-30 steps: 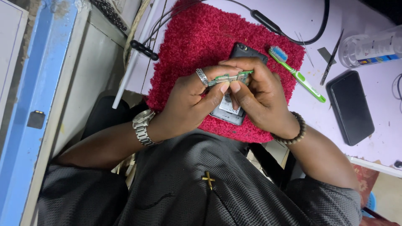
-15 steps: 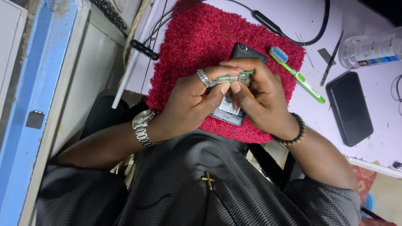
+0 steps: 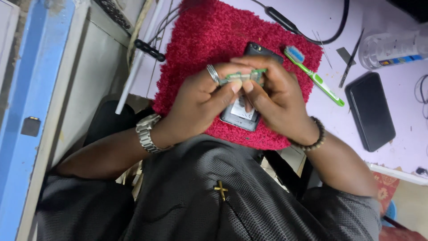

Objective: Cleaning and inspecting a mobile phone motherboard and housing during repair

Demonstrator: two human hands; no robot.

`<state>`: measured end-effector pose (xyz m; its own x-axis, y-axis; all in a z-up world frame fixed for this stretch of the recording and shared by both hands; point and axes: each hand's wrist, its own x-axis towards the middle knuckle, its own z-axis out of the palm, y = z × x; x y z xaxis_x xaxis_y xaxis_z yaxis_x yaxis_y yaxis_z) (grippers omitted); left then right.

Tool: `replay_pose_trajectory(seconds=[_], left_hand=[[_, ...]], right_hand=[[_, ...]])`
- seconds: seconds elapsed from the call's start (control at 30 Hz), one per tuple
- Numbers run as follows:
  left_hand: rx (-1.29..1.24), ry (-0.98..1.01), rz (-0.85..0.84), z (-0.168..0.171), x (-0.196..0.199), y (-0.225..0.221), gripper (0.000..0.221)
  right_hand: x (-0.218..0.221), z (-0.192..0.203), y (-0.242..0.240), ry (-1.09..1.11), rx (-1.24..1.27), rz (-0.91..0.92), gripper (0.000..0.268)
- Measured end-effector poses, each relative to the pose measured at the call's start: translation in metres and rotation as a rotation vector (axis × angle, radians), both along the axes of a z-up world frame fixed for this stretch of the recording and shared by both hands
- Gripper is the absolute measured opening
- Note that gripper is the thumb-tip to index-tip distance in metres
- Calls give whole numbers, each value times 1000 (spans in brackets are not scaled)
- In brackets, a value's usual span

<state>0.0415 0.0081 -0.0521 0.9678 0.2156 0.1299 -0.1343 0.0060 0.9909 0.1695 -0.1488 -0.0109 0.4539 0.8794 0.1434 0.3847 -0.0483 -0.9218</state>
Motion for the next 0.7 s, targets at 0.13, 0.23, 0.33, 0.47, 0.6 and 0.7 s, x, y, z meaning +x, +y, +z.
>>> replay_pose_trajectory(seconds=[0.13,0.23,0.33,0.47,0.6,0.7], left_hand=[[-432,-84,-31,-4,6,-2,31],[-481,-152,-60,0,8,3,27],[-545,-155,-67,0,10,4,25],[-550,-190,-80,-4,8,6,23],[-563,-233,-71,-6,8,6,24],[-575,-233,-55,-7,7,4,27]], right_hand=[[21,20,-22,28,-55,-5,48],[31,29,-52,-80,86,-302,55],[26,56,-57,-307,8,-417,39],[29,55,-58,-741,-314,-177,16],[24,24,-48,-855,-273,-113,15],[13,8,-34,-847,-217,-69,16]])
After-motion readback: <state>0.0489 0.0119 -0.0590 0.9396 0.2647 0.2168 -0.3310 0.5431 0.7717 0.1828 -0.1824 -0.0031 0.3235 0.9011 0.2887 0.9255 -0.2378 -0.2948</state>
